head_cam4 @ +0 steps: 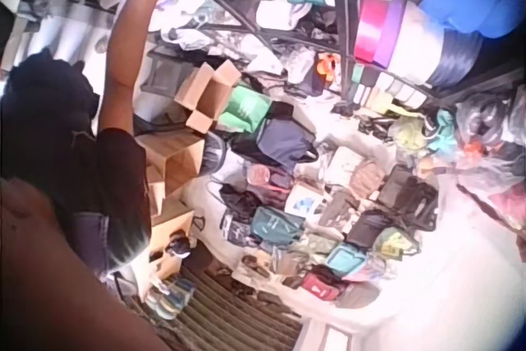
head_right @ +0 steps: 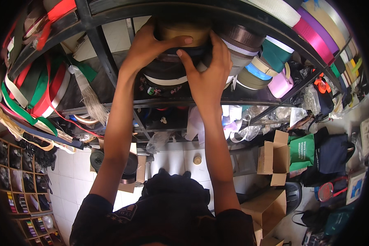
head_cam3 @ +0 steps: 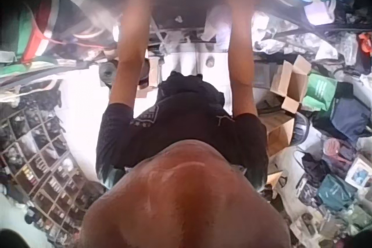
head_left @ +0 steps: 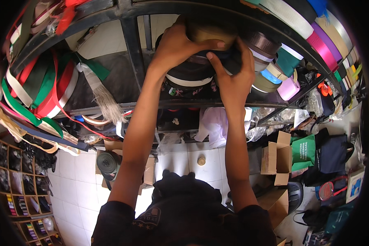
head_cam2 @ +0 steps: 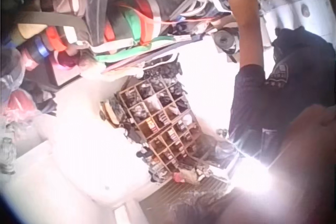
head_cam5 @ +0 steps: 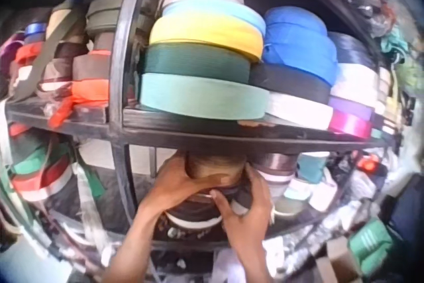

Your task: The person takes several rolls of tape from a storage shelf, places them into a cardboard box on the floor, and then returns some rolls back to the shelf.

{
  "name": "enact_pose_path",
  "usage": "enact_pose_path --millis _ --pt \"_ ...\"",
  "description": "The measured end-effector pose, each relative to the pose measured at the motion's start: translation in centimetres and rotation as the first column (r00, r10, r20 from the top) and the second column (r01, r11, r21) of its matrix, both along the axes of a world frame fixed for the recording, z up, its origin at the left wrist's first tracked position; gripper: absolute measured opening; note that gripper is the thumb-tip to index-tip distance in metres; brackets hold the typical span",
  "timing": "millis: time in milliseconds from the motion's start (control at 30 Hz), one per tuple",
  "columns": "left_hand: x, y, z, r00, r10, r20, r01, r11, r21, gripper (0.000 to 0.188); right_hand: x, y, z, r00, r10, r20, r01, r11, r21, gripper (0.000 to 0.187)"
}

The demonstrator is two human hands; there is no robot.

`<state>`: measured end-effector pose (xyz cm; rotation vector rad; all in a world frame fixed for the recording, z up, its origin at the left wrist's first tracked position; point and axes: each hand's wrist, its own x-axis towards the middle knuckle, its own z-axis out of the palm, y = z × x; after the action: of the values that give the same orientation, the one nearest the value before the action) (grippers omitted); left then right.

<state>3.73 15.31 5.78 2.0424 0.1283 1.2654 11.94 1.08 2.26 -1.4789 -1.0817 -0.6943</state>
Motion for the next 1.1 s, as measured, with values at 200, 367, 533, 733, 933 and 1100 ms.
enact_pose_path --millis 200,367,533,733,933,1100 --pt "-1.1 -0.6 0.6 0.985 -0.170 0.006 0.168 0.968 -0.184 0.070 -0.3 0.5 0.4 0.975 0.124 -0.185 -0.112 0.991 0.073 0.059" --pt "-0.5 0.2 0.2 0.979 -0.205 -0.010 0.199 0.961 -0.192 0.064 -1.4 1.2 -0.2 0.993 0.053 -0.106 -0.030 0.978 0.207 0.054" --pt "0.3 2.1 1.2 0.958 -0.213 -0.191 0.192 0.974 -0.124 0.068 -1.7 2.0 -0.1 0.995 0.033 -0.093 -0.008 0.968 0.252 0.052" --pt "-0.8 0.5 0.2 0.984 -0.103 -0.145 0.088 0.990 -0.107 0.067 -2.1 1.2 -1.1 0.997 -0.059 -0.057 0.069 0.977 0.204 0.046" --pt "-3.6 -8.9 -4.0 0.914 0.033 0.405 -0.021 0.999 -0.035 0.054 -4.2 -4.2 -7.0 0.983 0.062 -0.174 -0.002 0.946 0.324 0.015" --pt "-5.5 -16.4 -13.6 0.904 -0.268 0.333 0.351 0.910 -0.221 0.010 -7.5 -10.2 -12.8 0.941 -0.035 -0.337 0.085 0.987 0.136 0.011"
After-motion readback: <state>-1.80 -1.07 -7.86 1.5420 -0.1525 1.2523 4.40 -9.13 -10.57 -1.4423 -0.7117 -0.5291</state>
